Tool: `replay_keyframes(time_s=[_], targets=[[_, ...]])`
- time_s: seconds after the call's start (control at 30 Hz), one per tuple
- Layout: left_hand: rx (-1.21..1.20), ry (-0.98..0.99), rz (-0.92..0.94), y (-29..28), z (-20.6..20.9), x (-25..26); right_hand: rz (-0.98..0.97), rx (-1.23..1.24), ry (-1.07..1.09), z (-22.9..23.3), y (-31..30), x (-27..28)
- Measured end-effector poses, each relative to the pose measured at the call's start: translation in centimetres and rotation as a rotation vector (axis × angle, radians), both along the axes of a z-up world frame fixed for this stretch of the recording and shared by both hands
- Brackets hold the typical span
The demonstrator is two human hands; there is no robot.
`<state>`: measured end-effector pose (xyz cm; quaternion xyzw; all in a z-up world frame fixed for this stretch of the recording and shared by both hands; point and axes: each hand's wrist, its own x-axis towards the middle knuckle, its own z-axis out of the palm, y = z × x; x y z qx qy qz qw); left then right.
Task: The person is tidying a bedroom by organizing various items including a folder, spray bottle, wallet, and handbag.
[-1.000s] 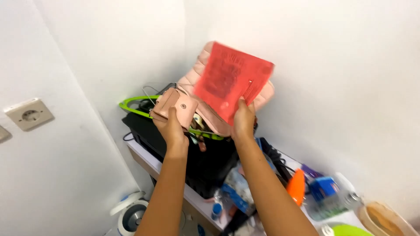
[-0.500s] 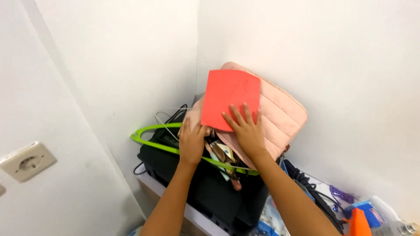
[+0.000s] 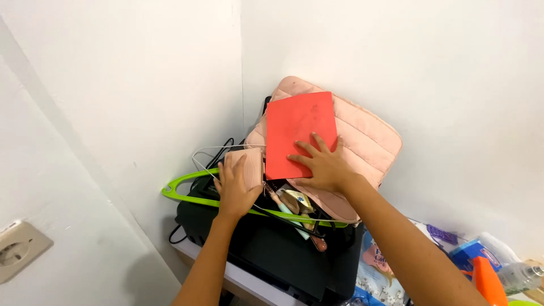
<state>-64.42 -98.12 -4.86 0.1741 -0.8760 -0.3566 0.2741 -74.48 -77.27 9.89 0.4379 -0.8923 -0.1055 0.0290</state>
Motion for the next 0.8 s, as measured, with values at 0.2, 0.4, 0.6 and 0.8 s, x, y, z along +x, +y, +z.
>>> replay_keyframes(time_s=[0.2, 0.4, 0.6, 0.8], targets=[[0.004, 0.022, 0.032, 0.1, -0.8, 2.8, 0.117, -0.178, 0.133, -2.3, 0.0, -0.3], [-0.181, 0.032, 0.055, 2.7, 1.9, 2.0, 0.133, -0.308, 0.231, -3.4, 0.1, 0.6], [-0.217, -0.002, -0.09, 8.2, 8.5, -1.3, -0.005, -0.502, 0.251, -2.4, 2.8, 3.1], [-0.219, 0.199, -0.332, 19.6, 12.3, -2.9, -0.267, -0.534, 0.326, 0.9, 14.4, 5.9]])
